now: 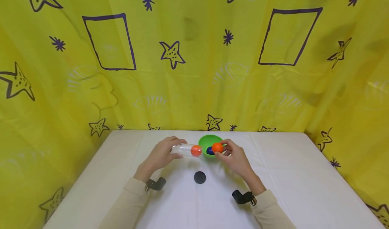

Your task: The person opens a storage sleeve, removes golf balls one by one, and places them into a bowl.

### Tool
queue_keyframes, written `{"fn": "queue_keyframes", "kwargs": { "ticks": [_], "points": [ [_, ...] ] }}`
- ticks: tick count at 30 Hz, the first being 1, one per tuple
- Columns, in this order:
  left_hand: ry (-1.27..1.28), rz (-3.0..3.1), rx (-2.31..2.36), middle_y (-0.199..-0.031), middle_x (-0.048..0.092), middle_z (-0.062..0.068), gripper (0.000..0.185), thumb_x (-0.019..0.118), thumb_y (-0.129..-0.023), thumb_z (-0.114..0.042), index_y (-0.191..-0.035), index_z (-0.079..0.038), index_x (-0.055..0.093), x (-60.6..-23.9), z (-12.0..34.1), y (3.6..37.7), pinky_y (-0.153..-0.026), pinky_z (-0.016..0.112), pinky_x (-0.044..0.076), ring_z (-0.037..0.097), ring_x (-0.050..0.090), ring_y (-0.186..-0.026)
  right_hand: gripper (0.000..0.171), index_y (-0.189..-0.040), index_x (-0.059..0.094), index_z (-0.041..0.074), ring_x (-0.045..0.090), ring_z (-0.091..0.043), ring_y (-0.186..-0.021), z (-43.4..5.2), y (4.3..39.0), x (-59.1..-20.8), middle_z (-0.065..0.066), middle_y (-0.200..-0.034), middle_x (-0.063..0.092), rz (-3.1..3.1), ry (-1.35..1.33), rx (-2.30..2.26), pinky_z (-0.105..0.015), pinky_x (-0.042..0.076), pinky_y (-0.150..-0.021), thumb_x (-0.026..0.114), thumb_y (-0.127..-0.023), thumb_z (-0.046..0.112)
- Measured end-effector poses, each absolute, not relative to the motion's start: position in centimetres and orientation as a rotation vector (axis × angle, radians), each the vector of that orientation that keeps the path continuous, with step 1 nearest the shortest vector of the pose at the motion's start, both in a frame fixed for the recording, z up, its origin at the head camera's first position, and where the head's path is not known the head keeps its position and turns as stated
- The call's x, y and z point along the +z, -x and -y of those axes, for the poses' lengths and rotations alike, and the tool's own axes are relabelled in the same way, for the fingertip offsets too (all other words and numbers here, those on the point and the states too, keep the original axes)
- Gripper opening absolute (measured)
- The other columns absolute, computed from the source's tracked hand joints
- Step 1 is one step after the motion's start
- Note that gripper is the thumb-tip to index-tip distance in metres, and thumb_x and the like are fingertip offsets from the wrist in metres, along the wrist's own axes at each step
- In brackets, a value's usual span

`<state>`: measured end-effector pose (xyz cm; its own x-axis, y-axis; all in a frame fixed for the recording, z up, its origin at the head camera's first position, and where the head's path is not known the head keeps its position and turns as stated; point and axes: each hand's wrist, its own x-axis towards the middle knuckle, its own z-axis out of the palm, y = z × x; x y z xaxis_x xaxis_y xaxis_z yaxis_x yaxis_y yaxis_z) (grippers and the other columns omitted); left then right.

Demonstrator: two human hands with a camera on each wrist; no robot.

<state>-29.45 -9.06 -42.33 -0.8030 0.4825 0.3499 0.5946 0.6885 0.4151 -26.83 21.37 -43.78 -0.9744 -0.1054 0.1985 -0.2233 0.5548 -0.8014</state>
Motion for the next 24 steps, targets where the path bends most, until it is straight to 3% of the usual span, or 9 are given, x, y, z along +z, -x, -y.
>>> {"fn": "queue_keyframes", "kwargs": {
  "ticks": [24],
  "points": [
    [0.834,2.716,-0.766,-0.12,0.069,0.003,0.05,0.085,-0.084,-0.023,-0.13,-0.023,0.067,-42.5,9.1,29.5,-0.093,0.045,0.053,0.023,0.061,-0.107,0.044,-0.129,0.061,0.008,0.057,-0.02,-0.083,-23.5,27.6,-44.0,-0.015,-0.111,0.068,2.647,-0.183,1.313,-0.023,0.048,-0.062,0.077,-0.093,0.029]
  ]
}}
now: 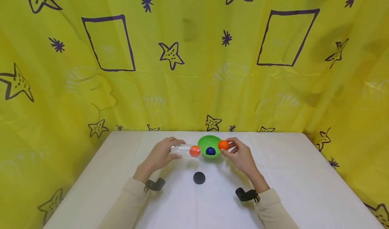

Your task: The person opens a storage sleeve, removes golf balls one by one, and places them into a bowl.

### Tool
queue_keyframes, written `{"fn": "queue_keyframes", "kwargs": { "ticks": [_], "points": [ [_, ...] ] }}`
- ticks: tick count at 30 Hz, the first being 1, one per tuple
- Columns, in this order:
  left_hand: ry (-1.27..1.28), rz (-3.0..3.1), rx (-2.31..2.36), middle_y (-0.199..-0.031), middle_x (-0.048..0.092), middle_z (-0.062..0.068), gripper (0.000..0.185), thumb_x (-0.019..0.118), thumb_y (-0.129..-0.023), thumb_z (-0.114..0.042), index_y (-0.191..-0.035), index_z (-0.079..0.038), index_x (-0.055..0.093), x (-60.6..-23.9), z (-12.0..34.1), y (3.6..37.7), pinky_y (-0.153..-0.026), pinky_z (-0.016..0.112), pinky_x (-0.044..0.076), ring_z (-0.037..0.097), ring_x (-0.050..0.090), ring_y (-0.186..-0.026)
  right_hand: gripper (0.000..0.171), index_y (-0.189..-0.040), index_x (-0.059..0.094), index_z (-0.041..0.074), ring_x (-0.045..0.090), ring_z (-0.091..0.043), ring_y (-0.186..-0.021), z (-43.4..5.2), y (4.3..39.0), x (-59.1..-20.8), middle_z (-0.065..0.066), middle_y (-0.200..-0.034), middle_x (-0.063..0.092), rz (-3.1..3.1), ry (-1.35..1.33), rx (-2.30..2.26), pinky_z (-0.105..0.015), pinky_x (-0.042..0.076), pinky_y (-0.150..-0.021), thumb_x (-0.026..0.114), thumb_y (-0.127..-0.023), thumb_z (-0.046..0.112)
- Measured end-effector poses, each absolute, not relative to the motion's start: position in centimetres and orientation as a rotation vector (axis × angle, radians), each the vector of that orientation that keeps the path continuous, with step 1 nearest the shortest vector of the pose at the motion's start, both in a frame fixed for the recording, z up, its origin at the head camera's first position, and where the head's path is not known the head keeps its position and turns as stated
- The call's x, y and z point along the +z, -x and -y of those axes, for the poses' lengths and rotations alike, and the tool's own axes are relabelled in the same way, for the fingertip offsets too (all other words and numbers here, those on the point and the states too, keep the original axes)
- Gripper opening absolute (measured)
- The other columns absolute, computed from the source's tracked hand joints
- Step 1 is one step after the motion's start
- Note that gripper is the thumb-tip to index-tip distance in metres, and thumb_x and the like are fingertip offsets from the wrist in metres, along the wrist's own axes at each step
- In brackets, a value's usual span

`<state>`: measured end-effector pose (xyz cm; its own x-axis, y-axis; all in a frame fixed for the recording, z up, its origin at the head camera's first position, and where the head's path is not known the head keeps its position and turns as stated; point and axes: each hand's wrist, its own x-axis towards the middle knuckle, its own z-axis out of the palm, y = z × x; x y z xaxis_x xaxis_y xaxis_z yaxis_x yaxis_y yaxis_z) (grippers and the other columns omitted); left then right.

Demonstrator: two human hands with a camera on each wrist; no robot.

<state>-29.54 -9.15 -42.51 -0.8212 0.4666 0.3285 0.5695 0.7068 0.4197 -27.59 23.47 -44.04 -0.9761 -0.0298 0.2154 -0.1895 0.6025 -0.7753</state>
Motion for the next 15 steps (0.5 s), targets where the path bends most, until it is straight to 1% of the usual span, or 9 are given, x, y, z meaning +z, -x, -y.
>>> {"fn": "queue_keyframes", "kwargs": {
  "ticks": [5,10,15],
  "points": [
    [0.827,2.719,-0.774,-0.121,0.069,0.003,0.05,0.085,-0.083,-0.023,-0.131,-0.023,0.067,-42.4,9.15,29.43,-0.095,0.045,0.053,0.023,0.062,-0.108,0.044,-0.13,0.06,0.009,0.057,-0.022,-0.085,-23.87,27.7,-44.07,-0.015,-0.113,0.067,2.653,-0.154,1.311,-0.023,0.048,-0.063,0.076,-0.093,0.028],
    [0.81,2.727,-0.776,-0.121,0.069,0.003,0.05,0.085,-0.083,-0.023,-0.131,-0.023,0.068,-42.24,9.12,29.3,-0.096,0.045,0.054,0.024,0.062,-0.108,0.046,-0.131,0.06,0.009,0.057,-0.02,-0.086,-24.11,27.77,-44.05,-0.016,-0.114,0.067,2.649,-0.15,1.313,-0.024,0.048,-0.063,0.076,-0.094,0.029],
    [0.795,2.735,-0.778,-0.122,0.069,0.003,0.051,0.085,-0.083,-0.024,-0.131,-0.023,0.068,-42.32,9.1,29.32,-0.097,0.045,0.054,0.024,0.062,-0.109,0.046,-0.132,0.06,0.009,0.058,-0.02,-0.088,-24.36,27.97,-44.22,-0.016,-0.115,0.067,2.647,-0.142,1.317,-0.024,0.049,-0.066,0.076,-0.093,0.029]
  ]
}}
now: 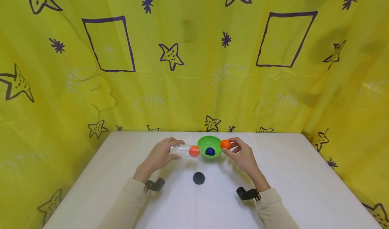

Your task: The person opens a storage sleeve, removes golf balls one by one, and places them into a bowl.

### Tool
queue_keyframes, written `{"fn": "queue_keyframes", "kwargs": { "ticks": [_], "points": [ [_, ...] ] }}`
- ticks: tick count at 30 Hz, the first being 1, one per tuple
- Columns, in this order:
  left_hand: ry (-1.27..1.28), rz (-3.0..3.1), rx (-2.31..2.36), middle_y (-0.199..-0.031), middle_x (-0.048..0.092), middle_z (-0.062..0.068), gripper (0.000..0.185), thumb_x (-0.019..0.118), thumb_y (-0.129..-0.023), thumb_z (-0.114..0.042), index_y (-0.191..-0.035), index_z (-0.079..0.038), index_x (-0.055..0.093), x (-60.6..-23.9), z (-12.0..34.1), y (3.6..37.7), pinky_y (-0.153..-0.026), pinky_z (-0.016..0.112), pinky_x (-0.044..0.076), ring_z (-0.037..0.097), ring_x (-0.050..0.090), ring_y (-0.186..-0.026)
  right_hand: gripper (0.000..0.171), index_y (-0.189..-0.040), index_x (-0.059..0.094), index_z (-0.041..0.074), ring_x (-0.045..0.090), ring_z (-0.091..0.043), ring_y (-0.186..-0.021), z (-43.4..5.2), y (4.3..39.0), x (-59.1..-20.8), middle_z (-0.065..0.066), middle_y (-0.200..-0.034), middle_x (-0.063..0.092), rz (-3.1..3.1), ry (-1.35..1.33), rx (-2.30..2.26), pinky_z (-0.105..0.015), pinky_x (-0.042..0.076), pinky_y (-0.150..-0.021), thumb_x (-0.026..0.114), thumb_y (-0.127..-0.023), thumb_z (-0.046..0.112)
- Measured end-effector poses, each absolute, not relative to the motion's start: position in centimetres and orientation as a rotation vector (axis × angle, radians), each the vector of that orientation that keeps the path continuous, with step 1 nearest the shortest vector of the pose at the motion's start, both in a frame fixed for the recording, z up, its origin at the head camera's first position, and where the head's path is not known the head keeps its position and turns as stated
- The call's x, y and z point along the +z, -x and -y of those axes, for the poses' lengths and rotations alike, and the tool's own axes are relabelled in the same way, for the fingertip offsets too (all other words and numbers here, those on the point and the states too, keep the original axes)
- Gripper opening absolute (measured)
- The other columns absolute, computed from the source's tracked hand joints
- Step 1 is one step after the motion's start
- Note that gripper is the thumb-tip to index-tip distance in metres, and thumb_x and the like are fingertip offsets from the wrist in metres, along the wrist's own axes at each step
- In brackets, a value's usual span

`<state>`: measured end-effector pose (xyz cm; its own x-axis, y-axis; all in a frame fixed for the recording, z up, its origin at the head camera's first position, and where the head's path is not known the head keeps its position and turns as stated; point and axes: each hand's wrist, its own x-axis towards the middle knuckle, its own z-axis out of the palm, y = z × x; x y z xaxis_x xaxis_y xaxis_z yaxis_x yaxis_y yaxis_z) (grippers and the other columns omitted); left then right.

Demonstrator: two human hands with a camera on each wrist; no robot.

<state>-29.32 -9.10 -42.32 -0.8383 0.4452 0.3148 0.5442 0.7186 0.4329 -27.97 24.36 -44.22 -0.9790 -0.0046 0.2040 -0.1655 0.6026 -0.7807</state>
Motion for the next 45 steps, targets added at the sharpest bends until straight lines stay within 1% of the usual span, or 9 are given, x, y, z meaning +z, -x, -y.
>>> {"fn": "queue_keyframes", "kwargs": {
  "ticks": [6,11,14,23,25,28,30,32,45],
  "points": [
    [0.798,2.73,-0.781,-0.121,0.069,0.003,0.051,0.085,-0.083,-0.023,-0.131,-0.023,0.068,-42.5,9.1,29.3,-0.097,0.045,0.054,0.024,0.062,-0.109,0.047,-0.131,0.061,0.008,0.059,-0.021,-0.092,-24.3,28.1,-44.4,-0.016,-0.115,0.068,2.622,-0.163,1.324,-0.025,0.049,-0.072,0.077,-0.093,0.03],
    [0.803,2.722,-0.785,-0.12,0.069,0.003,0.051,0.085,-0.083,-0.023,-0.131,-0.023,0.068,-42.4,9.1,29.4,-0.096,0.045,0.054,0.023,0.062,-0.108,0.044,-0.13,0.062,0.007,0.06,-0.023,-0.094,-24.1,28.7,-44.6,-0.016,-0.116,0.069,2.597,-0.184,1.32,-0.027,0.049,-0.079,0.077,-0.093,0.026],
    [0.803,2.729,-0.787,-0.121,0.069,0.003,0.051,0.085,-0.083,-0.023,-0.131,-0.023,0.068,-42.3,9.1,29.3,-0.096,0.045,0.053,0.023,0.062,-0.108,0.043,-0.13,0.063,0.007,0.061,-0.024,-0.096,-23.8,29.3,-44.5,-0.016,-0.116,0.069,2.595,-0.183,1.3,-0.029,0.049,-0.081,0.076,-0.093,0.026],
    [0.807,2.731,-0.792,-0.121,0.069,0.004,0.051,0.085,-0.083,-0.022,-0.131,-0.022,0.068,-42.3,9.0,29.3,-0.098,0.047,0.052,0.025,0.062,-0.11,0.048,-0.134,0.061,0.007,0.062,-0.032,-0.109,-22.8,31.2,-43.8,-0.018,-0.124,0.067,2.628,-0.161,1.305,-0.033,0.049,-0.086,0.075,-0.094,0.03],
    [0.807,2.731,-0.795,-0.121,0.069,0.004,0.051,0.085,-0.083,-0.022,-0.131,-0.022,0.068,-42.3,9.0,29.3,-0.097,0.047,0.052,0.024,0.062,-0.11,0.049,-0.134,0.06,0.007,0.061,-0.034,-0.111,-22.6,31.6,-43.8,-0.019,-0.126,0.067,2.644,-0.156,1.306,-0.036,0.05,-0.088,0.075,-0.095,0.031],
    [0.801,2.734,-0.79,-0.121,0.069,0.003,0.051,0.085,-0.083,-0.022,-0.131,-0.023,0.068,-42.4,9.0,29.3,-0.097,0.047,0.052,0.024,0.062,-0.11,0.051,-0.135,0.059,0.005,0.059,-0.036,-0.115,-22.4,32.1,-43.8,-0.02,-0.129,0.065,2.665,-0.153,1.31,-0.045,0.051,-0.093,0.074,-0.095,0.033],
    [0.799,2.734,-0.791,-0.121,0.069,0.003,0.051,0.085,-0.083,-0.023,-0.131,-0.023,0.068,-42.4,9.0,29.3,-0.097,0.047,0.052,0.024,0.062,-0.109,0.051,-0.135,0.058,0.004,0.058,-0.038,-0.118,-22.3,32.4,-43.9,-0.021,-0.131,0.064,2.67,-0.156,1.328,-0.05,0.051,-0.097,0.074,-0.095,0.032],
    [0.798,2.733,-0.796,-0.121,0.069,0.003,0.051,0.085,-0.083,-0.022,-0.131,-0.023,0.068,-42.4,9.0,29.3,-0.097,0.047,0.052,0.024,0.062,-0.11,0.051,-0.135,0.058,0.004,0.058,-0.039,-0.119,-22.2,32.7,-44.0,-0.022,-0.133,0.063,2.676,-0.158,1.346,-0.053,0.049,-0.1,0.074,-0.095,0.031],
    [0.792,2.743,-0.811,-0.121,0.069,0.003,0.051,0.085,-0.083,-0.022,-0.131,-0.024,0.067,-42.2,9.1,29.2,-0.098,0.048,0.052,0.024,0.062,-0.11,0.05,-0.135,0.059,0.004,0.054,-0.04,-0.122,-21.4,33.3,-45.0,-0.021,-0.133,0.06,2.725,-0.154,1.39,-0.053,0.049,-0.101,0.075,-0.094,0.028]
  ]
}}
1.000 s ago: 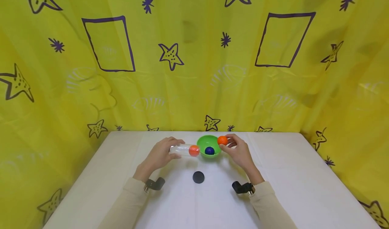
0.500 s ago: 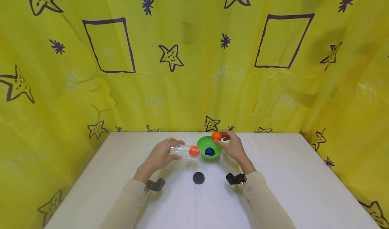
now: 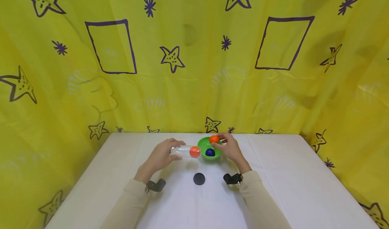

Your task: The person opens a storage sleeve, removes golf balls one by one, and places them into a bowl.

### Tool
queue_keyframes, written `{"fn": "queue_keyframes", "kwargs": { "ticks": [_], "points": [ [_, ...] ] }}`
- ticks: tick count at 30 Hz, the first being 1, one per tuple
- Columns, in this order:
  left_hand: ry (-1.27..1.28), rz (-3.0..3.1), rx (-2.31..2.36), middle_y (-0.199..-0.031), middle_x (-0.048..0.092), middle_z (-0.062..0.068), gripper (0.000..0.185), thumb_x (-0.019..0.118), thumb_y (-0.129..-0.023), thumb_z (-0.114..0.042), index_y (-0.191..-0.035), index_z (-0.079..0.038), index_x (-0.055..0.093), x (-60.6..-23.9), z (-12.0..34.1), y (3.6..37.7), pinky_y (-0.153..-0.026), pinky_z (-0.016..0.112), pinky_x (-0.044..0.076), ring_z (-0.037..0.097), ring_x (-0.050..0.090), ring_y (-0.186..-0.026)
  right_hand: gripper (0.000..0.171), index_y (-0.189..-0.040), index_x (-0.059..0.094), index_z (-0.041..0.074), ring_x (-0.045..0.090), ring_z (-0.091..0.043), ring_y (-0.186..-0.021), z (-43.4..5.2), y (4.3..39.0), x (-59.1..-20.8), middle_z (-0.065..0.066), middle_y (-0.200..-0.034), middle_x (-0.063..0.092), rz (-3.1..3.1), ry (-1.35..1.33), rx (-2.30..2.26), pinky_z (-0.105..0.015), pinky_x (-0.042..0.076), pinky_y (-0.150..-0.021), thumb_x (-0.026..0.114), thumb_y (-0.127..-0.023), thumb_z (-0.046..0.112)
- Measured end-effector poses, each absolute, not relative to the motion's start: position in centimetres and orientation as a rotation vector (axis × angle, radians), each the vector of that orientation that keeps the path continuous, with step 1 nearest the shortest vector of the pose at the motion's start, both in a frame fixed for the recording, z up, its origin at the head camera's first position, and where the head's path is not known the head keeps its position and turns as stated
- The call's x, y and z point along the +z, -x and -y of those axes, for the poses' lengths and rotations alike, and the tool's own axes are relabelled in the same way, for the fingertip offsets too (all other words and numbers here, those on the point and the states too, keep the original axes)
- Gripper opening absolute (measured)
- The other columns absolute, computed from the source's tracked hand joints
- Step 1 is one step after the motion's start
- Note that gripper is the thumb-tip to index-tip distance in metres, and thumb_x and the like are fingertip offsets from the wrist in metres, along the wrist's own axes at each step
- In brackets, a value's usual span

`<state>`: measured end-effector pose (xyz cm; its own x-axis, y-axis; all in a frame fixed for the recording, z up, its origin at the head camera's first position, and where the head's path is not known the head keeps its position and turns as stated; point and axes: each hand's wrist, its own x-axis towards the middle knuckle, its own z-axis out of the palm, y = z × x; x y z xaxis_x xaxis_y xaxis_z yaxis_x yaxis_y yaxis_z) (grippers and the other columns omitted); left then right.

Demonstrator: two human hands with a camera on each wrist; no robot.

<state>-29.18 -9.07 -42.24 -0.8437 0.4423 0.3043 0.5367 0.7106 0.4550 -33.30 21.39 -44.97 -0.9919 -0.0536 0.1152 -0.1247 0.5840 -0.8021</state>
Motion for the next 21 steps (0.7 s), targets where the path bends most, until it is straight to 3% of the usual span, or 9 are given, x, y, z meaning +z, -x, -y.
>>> {"fn": "queue_keyframes", "kwargs": {
  "ticks": [21],
  "points": [
    [0.786,2.752,-0.815,-0.121,0.068,0.002,0.052,0.085,-0.084,-0.023,-0.132,-0.023,0.067,-42.2,9.0,29.2,-0.097,0.047,0.051,0.024,0.061,-0.109,0.047,-0.133,0.061,0.004,0.051,-0.041,-0.124,-21.3,33.9,-46.1,-0.022,-0.137,0.057,2.781,-0.116,1.385,-0.055,0.046,-0.102,0.075,-0.094,0.027]
  ]
}}
